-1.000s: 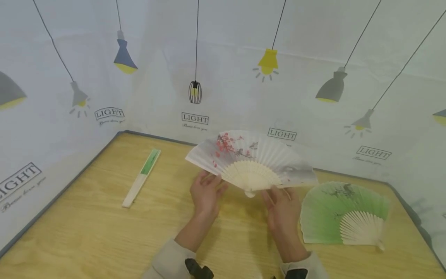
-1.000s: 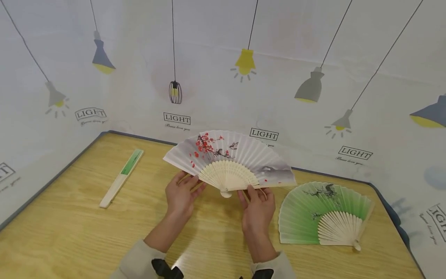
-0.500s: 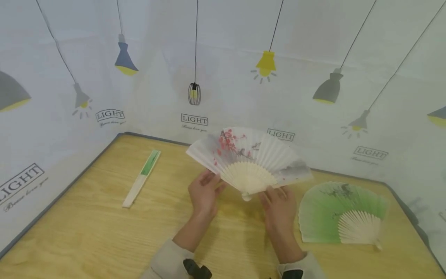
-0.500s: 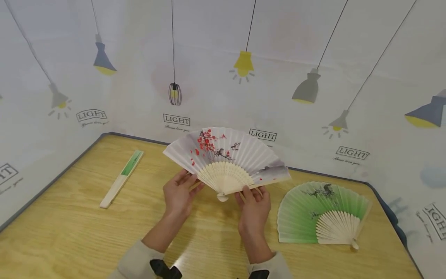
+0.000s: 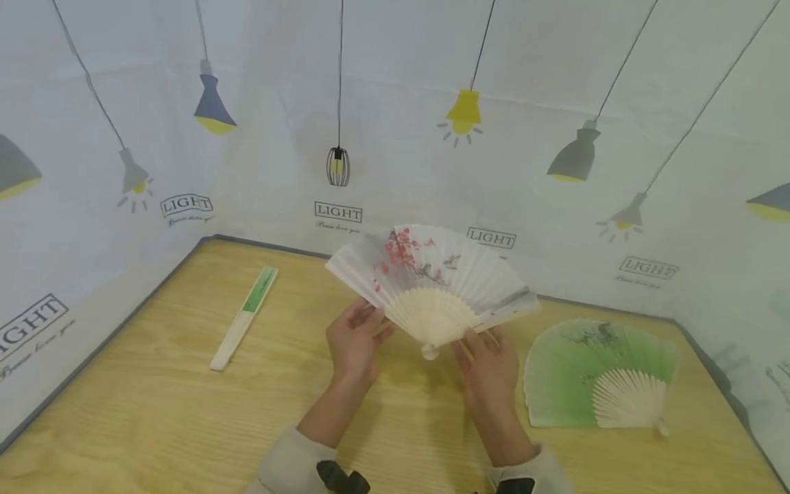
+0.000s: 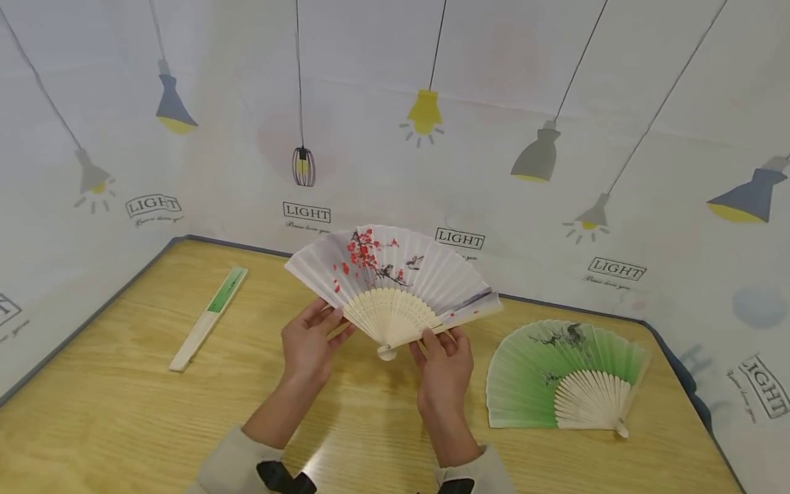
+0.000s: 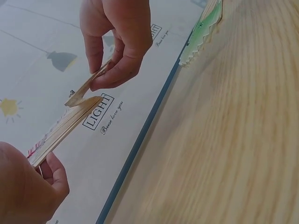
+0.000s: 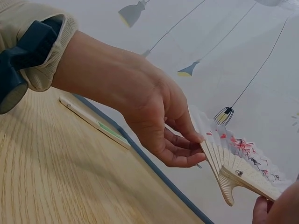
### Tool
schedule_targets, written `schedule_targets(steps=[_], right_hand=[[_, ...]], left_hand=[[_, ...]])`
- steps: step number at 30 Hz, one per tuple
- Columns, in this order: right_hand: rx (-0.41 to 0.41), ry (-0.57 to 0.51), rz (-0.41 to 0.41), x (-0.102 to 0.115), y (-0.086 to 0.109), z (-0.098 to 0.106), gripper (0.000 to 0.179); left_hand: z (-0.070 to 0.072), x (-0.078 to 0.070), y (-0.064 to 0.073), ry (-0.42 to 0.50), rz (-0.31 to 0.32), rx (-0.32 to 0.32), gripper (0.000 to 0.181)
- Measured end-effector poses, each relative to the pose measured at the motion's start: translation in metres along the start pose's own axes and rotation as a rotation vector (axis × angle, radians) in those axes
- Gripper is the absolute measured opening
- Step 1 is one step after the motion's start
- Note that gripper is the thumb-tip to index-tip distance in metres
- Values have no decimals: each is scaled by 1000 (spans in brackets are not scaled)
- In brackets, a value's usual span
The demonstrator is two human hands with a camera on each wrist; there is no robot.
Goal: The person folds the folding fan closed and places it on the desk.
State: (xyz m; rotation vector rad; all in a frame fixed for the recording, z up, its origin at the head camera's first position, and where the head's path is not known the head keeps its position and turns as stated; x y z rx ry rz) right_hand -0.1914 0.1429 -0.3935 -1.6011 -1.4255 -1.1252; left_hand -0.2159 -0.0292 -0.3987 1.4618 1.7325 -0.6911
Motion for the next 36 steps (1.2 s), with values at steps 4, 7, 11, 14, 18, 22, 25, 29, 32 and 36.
schedule_targets(steps=[4, 7, 11, 14, 18, 22, 25, 29, 32, 36], right_hand=[[24, 0, -15, 1, 1, 0, 46], [42, -8, -20, 2, 1, -1, 47], [36, -26, -51, 3, 0, -1, 49], [38, -30, -64, 4, 0, -1, 51], [49, -33, -63, 5, 0, -2, 50], [58, -28, -53, 5, 0, -3, 50], [72, -33, -49, 4, 0, -3, 49], [77, -43, -50, 4, 1, -3, 48], [76, -45, -47, 3, 1, -3, 47], [86, -48, -38, 3, 1, -3, 44]], left_hand=[[1, 0, 0, 2, 7, 9, 32], [1, 0, 0, 1, 4, 22, 33], [1, -2, 1, -9, 11, 28, 34], [1, -3, 1, -9, 19, 34, 34], [1, -4, 0, -6, 26, 48, 35], [1, -5, 0, 2, 34, 54, 36], [2, -5, 0, 5, 39, 61, 36], [2, -5, 0, 7, 40, 80, 36], [3, -6, 0, 2, 41, 95, 35], [3, -7, 0, -4, 46, 111, 35]])
Point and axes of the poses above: each hand's wrist, its own y-axis away from the middle knuckle, its own z-axis out of the back of the hand, x = y × z, the point moved 2 cm from there along -y, towards the middle knuckle, and after that the axes turned 11 degrees about x, right-handed, at the moved point
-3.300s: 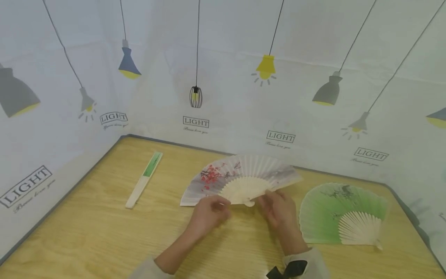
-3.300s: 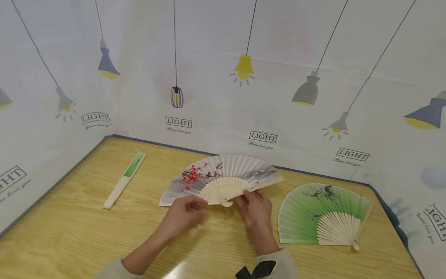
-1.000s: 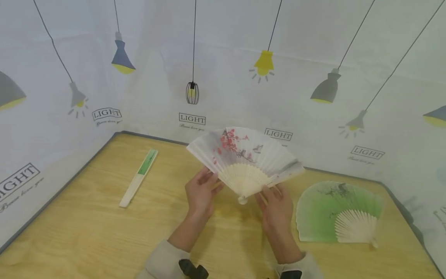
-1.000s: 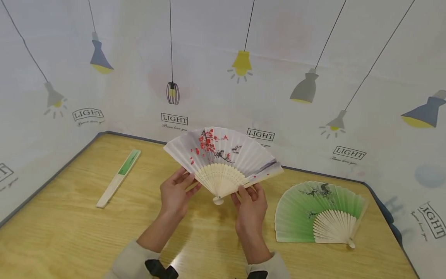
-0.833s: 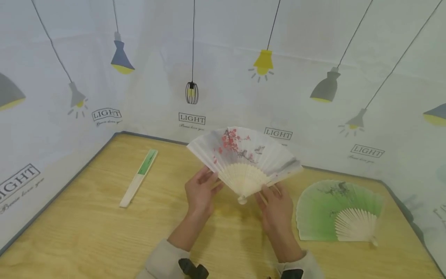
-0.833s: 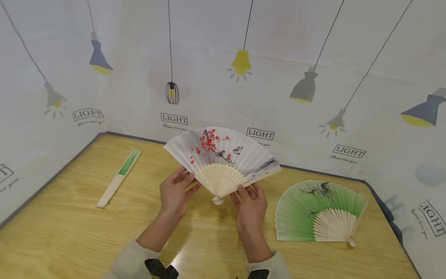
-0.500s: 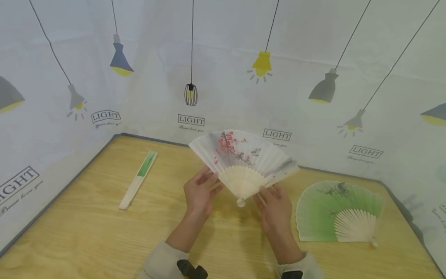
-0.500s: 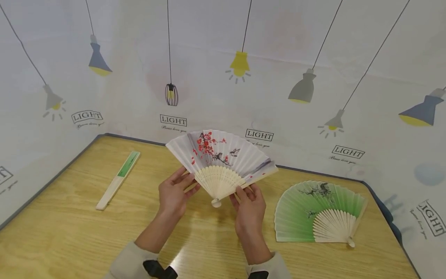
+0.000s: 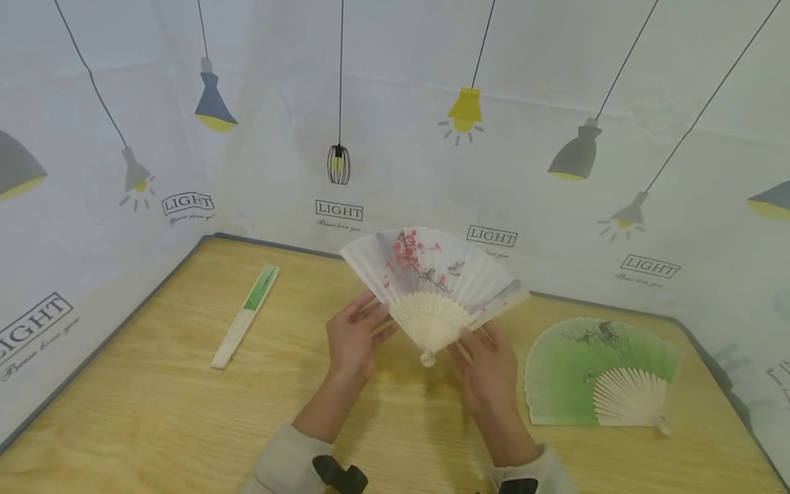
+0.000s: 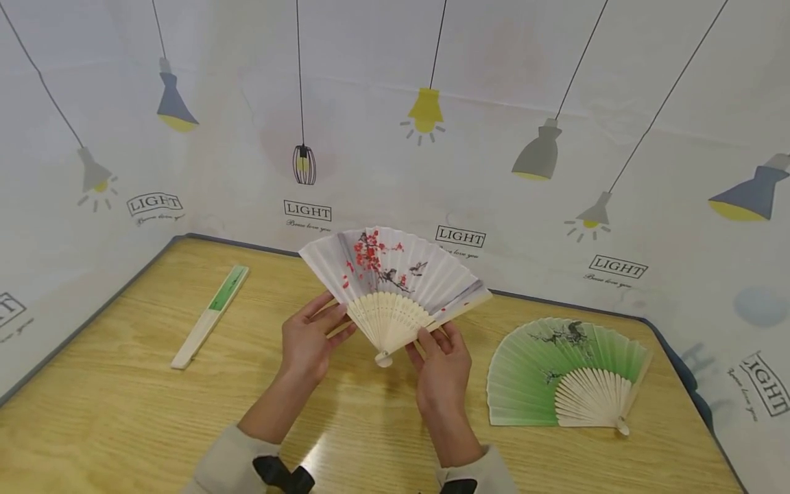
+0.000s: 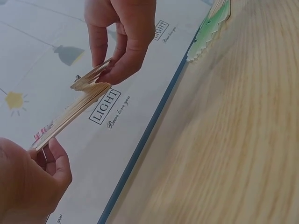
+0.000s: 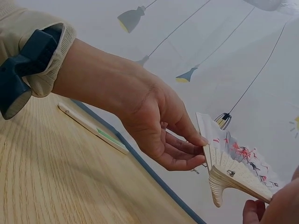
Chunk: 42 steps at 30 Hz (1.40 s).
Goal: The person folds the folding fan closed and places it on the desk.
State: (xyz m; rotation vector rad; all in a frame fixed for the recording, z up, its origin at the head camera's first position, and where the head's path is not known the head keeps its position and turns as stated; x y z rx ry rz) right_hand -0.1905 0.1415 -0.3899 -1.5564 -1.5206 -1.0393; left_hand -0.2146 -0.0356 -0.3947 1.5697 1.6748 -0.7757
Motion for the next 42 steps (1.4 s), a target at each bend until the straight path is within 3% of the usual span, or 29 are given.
schedule_targets(steps=[42], right_hand=[[27, 76, -47, 1, 2, -2, 45]], left_hand=[[0, 0, -2, -45, 53, 58, 33]])
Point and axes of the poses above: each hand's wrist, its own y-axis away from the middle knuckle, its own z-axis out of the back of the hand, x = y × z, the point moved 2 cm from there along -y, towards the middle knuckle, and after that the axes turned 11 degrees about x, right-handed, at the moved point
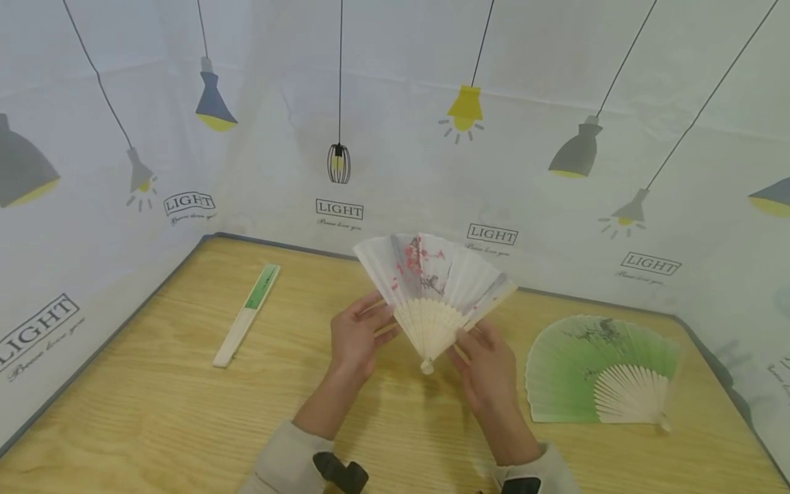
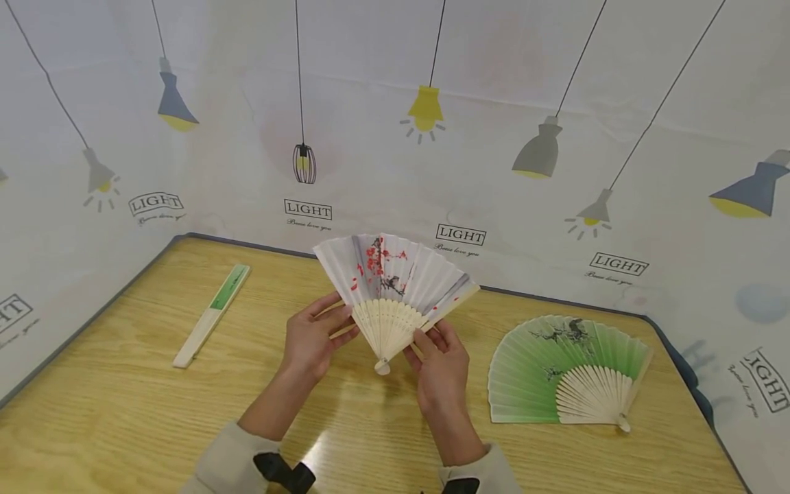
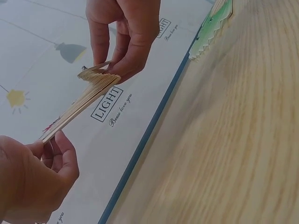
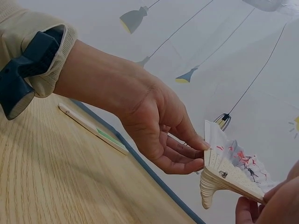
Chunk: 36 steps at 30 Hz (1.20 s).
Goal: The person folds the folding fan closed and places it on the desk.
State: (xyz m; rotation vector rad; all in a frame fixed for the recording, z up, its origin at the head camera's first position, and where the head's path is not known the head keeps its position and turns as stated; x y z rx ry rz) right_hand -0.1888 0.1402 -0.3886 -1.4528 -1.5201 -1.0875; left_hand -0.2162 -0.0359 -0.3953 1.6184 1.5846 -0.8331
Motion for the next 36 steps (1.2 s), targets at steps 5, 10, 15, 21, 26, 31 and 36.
schedule_targets(steps=[5, 10, 15, 21, 26, 31, 36], right_hand=[[13, 8, -5, -1, 0, 0, 46], [39, 8, -4, 0, 0, -1, 45], [59, 3, 1, 1, 0, -2, 46], [66, 17, -26, 1, 3, -1, 48], [70, 15, -42, 1, 3, -1, 49], [72, 45, -52, 0, 2, -1, 51], [74, 65, -58, -1, 2, -1, 49]], left_hand=[[2, -1, -1, -16, 5, 22, 33], [3, -1, -2, -31, 9, 57, 32], [4, -3, -2, -35, 10, 68, 33], [4, -4, -1, -45, 9, 80, 34], [4, -5, -1, -53, 8, 89, 34], [4, -5, -1, -64, 13, 94, 33], [3, -5, 0, -75, 22, 89, 33]])
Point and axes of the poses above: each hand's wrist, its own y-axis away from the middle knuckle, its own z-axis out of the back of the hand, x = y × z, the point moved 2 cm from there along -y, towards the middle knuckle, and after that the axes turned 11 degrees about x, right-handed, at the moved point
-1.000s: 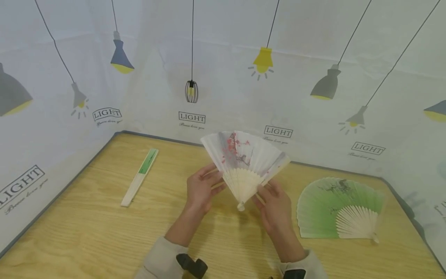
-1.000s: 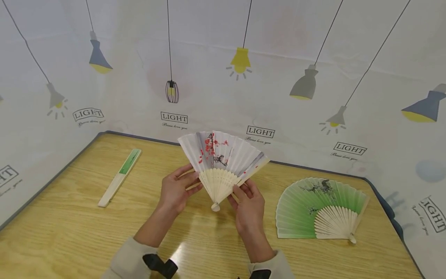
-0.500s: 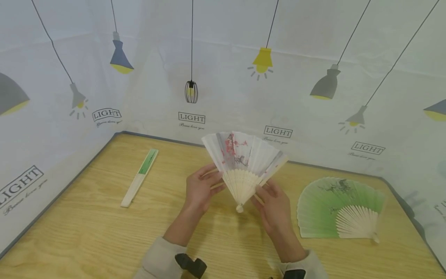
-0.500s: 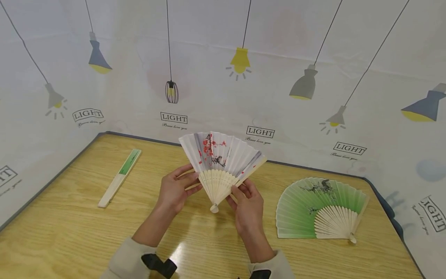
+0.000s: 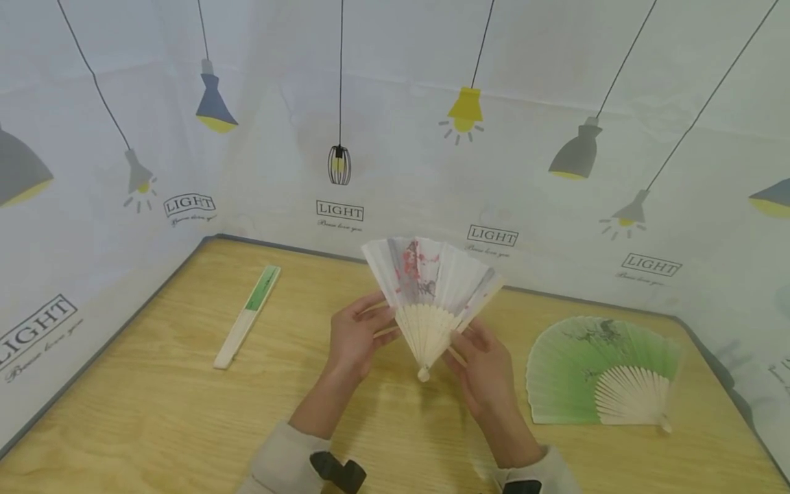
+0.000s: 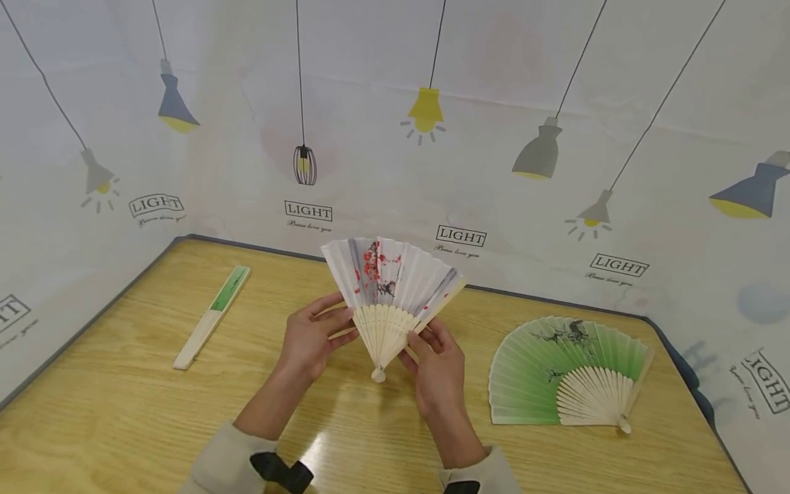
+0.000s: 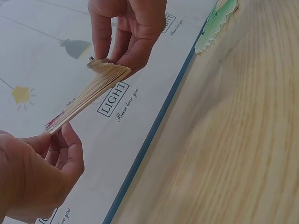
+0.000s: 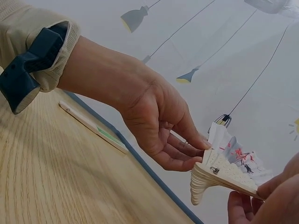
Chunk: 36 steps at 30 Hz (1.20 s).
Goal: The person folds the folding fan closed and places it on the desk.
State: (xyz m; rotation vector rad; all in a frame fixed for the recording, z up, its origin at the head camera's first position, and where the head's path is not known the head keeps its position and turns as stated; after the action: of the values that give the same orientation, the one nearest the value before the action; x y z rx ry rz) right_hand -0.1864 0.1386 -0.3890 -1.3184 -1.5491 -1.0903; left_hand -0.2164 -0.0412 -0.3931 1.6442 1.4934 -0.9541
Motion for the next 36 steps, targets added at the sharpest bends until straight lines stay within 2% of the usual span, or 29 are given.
schedule_targets(steps=[36], right_hand=[[53, -7, 30, 0, 1, -4, 43]], left_hand=[[-3, -1, 2, -59, 0, 29, 31]])
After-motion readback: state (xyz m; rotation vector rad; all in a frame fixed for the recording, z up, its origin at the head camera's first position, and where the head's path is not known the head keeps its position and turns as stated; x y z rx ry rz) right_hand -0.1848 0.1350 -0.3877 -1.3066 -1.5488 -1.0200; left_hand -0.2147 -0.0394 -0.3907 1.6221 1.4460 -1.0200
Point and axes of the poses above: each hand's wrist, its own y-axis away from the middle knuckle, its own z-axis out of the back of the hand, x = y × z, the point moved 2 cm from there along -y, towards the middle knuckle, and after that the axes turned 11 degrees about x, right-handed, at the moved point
